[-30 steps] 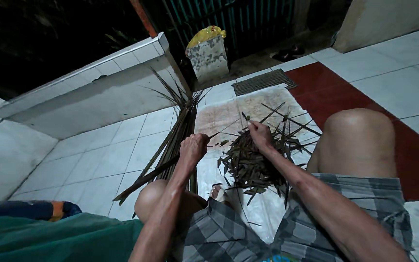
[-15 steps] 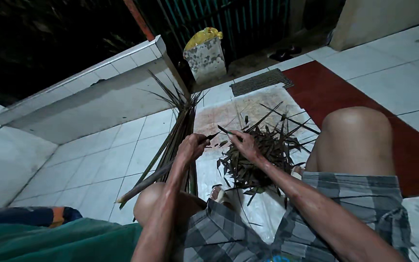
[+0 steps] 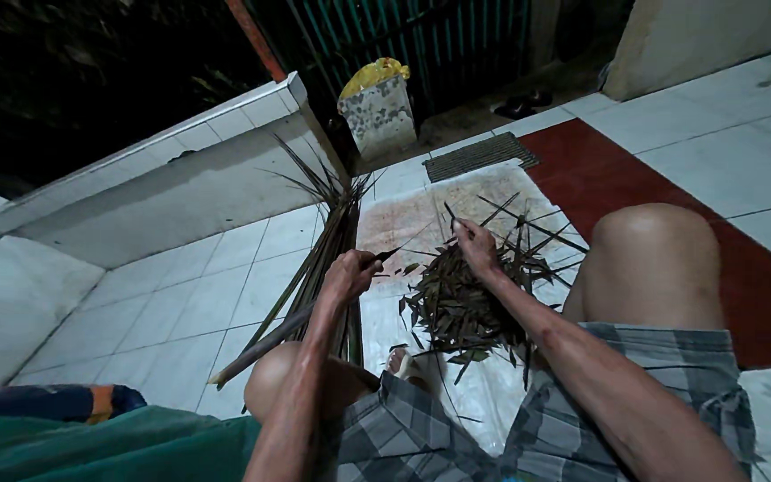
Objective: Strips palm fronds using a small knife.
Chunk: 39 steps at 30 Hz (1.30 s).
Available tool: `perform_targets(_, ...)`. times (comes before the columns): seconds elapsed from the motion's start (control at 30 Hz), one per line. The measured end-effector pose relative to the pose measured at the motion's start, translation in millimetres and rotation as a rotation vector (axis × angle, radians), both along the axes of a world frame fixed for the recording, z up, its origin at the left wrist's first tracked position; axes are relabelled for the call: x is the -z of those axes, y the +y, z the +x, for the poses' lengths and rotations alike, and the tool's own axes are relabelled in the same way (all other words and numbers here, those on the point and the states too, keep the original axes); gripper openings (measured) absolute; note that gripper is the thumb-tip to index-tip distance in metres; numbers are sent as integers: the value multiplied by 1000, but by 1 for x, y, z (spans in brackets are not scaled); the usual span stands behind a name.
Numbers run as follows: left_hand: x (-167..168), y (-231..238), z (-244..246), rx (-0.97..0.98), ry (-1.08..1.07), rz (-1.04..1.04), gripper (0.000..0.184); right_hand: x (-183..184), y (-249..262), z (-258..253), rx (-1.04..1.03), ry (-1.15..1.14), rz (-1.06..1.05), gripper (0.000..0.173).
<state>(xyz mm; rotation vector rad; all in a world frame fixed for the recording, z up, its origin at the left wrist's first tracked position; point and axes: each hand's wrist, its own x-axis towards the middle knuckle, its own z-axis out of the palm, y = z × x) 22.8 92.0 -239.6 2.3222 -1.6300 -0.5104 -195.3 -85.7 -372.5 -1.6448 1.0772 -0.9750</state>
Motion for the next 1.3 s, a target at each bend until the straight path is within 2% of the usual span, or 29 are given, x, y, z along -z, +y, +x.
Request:
perform_targets(0.07,2,1,2,-3,8,-21,29,-13,19,-9,-89,-139,95,44)
perform_targets(0.23,0,-7,-6,104,77,-54,30,-34,44,11,-320,-443,393,43)
perform_targets(0.33,0,-12,-13,169,113,-52,31,-35,48,18,-330,-547,381,39)
perform_targets(0.47,-4,-6,-8,127,132,-30,31,-37,41,13,-312,-572,374,36)
perform_targets(0.57,-9,-4,-8,138,122,-14,31,-47,32,3,-233,-512,350,36)
perform_targets(0.67,-8,0,-8,97,88,-36,30,-52,40,5,-180,-295,292,35)
perform_targets(0.8,1,-3,-1,29,-7,-101,24,-43,67,5,-286,-64,89,37)
perform_targets(0.93,3,-5,-9,-1,-124,-90,22,-40,92,6,-358,-23,3,39)
perform_targets(1.07,3,-4,-21,6,-232,-54,22,-44,103,12,-376,-36,6,39)
perform_targets(1.3,11,-8,-30,40,-288,-54,21,-38,107,15,-364,2,-13,39)
